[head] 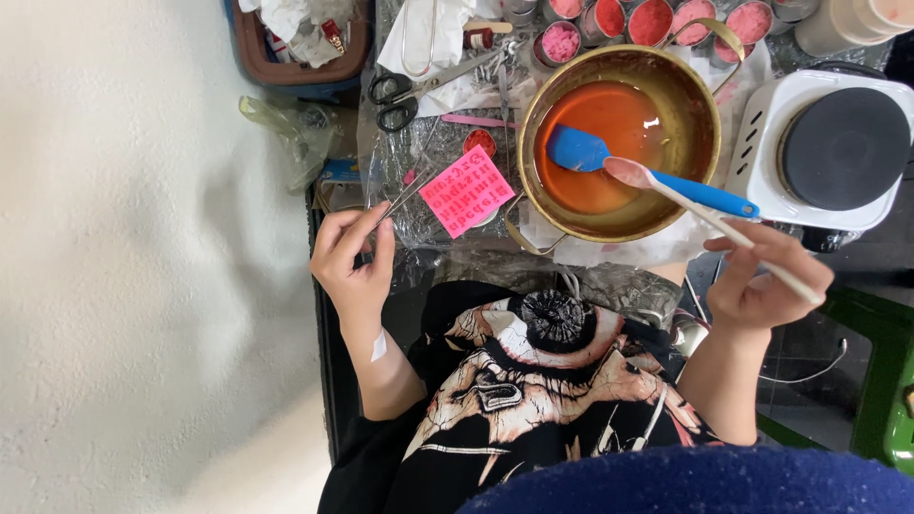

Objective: The recorder is mixing and preparing colored wax melts in a workshop environment.

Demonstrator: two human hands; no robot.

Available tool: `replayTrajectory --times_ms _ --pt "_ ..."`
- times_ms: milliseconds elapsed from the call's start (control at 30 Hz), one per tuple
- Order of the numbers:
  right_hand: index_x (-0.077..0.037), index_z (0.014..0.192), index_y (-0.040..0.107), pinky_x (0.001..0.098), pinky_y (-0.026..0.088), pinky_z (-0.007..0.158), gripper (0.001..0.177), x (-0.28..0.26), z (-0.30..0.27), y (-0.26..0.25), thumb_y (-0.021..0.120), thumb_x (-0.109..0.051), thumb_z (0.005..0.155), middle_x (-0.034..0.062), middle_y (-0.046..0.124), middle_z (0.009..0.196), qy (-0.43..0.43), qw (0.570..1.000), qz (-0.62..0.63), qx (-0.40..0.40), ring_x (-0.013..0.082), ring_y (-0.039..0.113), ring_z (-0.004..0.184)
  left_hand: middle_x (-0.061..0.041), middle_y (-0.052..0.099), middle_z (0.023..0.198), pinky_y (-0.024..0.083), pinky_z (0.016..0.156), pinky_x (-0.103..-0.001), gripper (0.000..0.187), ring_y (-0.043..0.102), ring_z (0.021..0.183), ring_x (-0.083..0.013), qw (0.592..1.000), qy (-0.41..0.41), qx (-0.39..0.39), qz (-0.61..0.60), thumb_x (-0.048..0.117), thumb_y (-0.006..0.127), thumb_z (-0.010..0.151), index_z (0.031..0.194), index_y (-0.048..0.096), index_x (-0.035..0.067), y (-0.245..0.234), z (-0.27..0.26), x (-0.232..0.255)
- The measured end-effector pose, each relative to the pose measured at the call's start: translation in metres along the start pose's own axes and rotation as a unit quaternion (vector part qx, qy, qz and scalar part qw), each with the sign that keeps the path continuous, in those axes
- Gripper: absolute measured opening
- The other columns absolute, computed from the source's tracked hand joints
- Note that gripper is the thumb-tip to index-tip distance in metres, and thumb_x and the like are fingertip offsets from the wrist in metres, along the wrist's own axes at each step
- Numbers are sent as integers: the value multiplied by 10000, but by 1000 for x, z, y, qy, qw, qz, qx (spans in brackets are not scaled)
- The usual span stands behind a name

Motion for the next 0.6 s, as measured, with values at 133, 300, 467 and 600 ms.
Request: replayTrajectory --times_ms 133,300,467,600 --pt "-27 1260 375 378 666 654 301 7 -12 -6 612 -184 1160 322 715 1061 -13 1000 -3 23 325 757 794 -10 668 942 438 606 -234 210 540 663 -88 999 -33 -5 -13 17 809 905 1092 793 111 5 0 4" --pt "-27 1283 348 339 658 651 355 5 -8 2 627 -231 1199 296 707 1090 32 998 33 39 327 753 825 9 645 925 365 898 -314 236 538 838 -174 998 25 7 55 98 842 875 1104 806 142 21 -7 28" --pt "-15 1297 364 253 554 532 365 17 -11 -11 616 -260 1199 271 707 1043 72 993 33 93 276 746 714 11 653 919 351 922 -333 215 599 865 -154 998 47 -19 48 101 832 890 1100 797 130 35 -1 42" --pt "-23 1243 355 238 505 520 356 18 -11 -19 596 -284 1230 225 696 998 98 988 49 106 257 728 669 8 643 914 355 936 -338 217 602 881 -164 998 48 -21 42 104 812 896 1111 798 128 38 -3 44"
Point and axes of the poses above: each hand's wrist, its own z-axis towards the middle knuckle, its own y-axis out of the palm, x = y × z, the point moved 7 cm from there along z, towards the middle knuckle
